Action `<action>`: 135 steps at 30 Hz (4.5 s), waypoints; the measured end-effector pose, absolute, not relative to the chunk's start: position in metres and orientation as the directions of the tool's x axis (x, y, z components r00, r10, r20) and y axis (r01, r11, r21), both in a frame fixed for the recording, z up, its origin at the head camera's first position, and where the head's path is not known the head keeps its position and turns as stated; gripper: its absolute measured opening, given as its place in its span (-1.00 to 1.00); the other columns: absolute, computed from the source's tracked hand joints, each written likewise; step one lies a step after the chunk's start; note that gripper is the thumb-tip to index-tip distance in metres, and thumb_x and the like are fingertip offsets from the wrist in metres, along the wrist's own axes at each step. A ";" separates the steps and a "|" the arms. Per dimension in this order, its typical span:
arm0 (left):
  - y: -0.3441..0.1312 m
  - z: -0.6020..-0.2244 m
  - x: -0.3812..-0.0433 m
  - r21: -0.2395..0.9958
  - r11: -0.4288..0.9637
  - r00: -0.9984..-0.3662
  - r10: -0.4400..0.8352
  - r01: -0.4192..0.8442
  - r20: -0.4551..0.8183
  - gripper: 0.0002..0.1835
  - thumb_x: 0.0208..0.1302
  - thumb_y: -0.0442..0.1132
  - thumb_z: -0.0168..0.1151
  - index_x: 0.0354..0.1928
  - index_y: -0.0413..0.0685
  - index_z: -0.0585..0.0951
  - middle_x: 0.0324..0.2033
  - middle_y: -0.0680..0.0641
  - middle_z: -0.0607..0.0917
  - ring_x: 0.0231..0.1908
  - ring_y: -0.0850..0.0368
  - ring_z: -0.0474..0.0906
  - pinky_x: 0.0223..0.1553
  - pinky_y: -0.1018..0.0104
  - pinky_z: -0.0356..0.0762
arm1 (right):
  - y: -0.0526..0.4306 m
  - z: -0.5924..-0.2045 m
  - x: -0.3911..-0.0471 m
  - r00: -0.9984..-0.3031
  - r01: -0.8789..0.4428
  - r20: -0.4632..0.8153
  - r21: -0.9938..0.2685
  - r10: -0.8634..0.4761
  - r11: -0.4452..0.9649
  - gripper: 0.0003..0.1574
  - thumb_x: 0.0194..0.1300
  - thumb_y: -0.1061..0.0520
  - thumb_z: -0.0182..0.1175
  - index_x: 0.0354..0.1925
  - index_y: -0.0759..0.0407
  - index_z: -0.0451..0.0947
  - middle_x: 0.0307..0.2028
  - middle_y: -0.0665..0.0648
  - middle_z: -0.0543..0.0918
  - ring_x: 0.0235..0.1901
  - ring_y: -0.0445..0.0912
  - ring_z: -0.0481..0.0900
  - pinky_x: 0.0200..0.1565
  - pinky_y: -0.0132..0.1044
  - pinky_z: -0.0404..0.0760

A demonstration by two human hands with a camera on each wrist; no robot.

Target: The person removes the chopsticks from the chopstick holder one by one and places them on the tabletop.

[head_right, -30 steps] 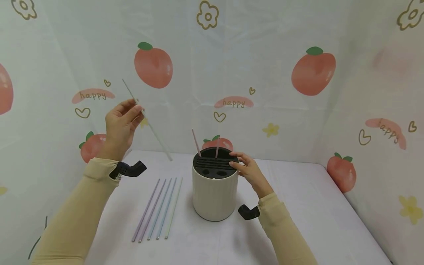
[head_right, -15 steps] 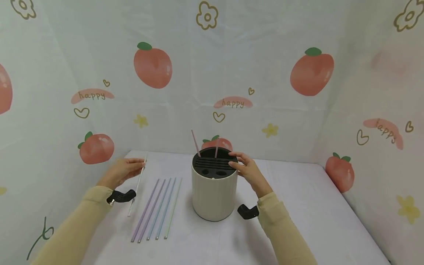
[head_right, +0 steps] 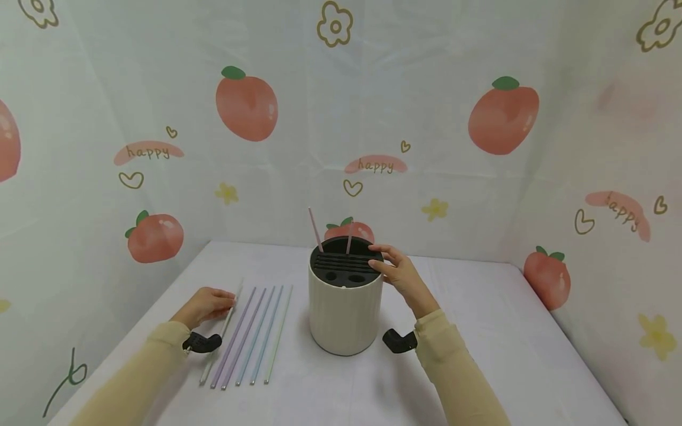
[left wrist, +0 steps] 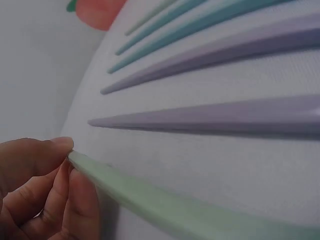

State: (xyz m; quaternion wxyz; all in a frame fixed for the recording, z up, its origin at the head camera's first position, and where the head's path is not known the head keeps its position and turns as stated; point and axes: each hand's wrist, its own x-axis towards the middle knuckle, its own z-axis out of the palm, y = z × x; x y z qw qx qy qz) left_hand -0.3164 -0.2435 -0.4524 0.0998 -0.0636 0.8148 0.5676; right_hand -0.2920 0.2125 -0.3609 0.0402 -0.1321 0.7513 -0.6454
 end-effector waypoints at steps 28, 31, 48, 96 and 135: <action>-0.224 -0.458 -0.316 0.799 0.564 -0.977 -0.089 -0.210 -0.195 -0.78 0.03 -0.46 0.39 -0.26 -0.41 0.62 -0.38 -0.19 0.67 -0.51 0.17 0.58 -0.43 0.40 0.63 | 0.214 -0.361 -0.293 -0.959 -0.133 0.095 -0.983 -0.269 0.127 -0.34 0.42 0.01 0.13 0.37 0.17 0.22 0.33 0.27 0.31 0.01 -0.30 0.51 0.29 0.08 0.36; -0.224 -0.457 -0.315 0.795 0.571 -0.977 -0.086 -0.208 -0.194 -0.77 0.03 -0.45 0.39 -0.24 -0.40 0.62 -0.37 -0.19 0.67 -0.50 0.17 0.58 -0.42 0.39 0.64 | 0.214 -0.361 -0.293 -0.957 -0.134 0.096 -0.983 -0.272 0.127 -0.34 0.42 0.01 0.13 0.37 0.17 0.22 0.34 0.27 0.30 0.02 -0.29 0.50 0.29 0.09 0.36; -0.227 -0.443 -0.315 0.869 0.461 -0.983 -0.050 -0.180 -0.177 -0.63 0.14 -0.38 0.33 -0.04 -0.48 0.57 -0.34 -0.14 0.71 -0.41 0.20 0.63 -0.31 0.39 0.67 | 0.215 -0.361 -0.293 -0.955 -0.148 0.109 -0.981 -0.276 0.127 -0.38 0.42 0.02 0.13 0.35 0.16 0.25 0.31 0.26 0.33 0.01 -0.28 0.51 0.27 0.08 0.38; -0.063 -0.323 -0.330 0.922 0.063 -0.881 0.325 0.381 0.343 -0.76 0.23 -0.42 0.29 -0.09 -0.38 0.55 -0.30 0.09 0.62 -0.23 0.24 0.57 -0.12 0.40 0.56 | 0.215 -0.364 -0.293 -0.951 -0.164 0.127 -0.980 -0.281 0.112 -0.39 0.44 0.04 0.10 0.35 0.21 0.23 0.18 0.10 0.44 0.00 -0.28 0.52 0.22 -0.01 0.43; -0.214 -0.308 -0.328 0.992 -0.026 -0.990 0.064 0.125 0.126 -0.82 0.36 -0.29 0.18 -0.03 -0.11 0.54 -0.28 0.16 0.65 -0.25 0.32 0.61 -0.14 0.55 0.62 | 0.217 -0.365 -0.297 -0.952 -0.164 0.124 -0.978 -0.278 0.126 -0.37 0.43 0.03 0.11 0.36 0.19 0.23 0.27 0.23 0.37 0.00 -0.29 0.52 0.22 -0.03 0.43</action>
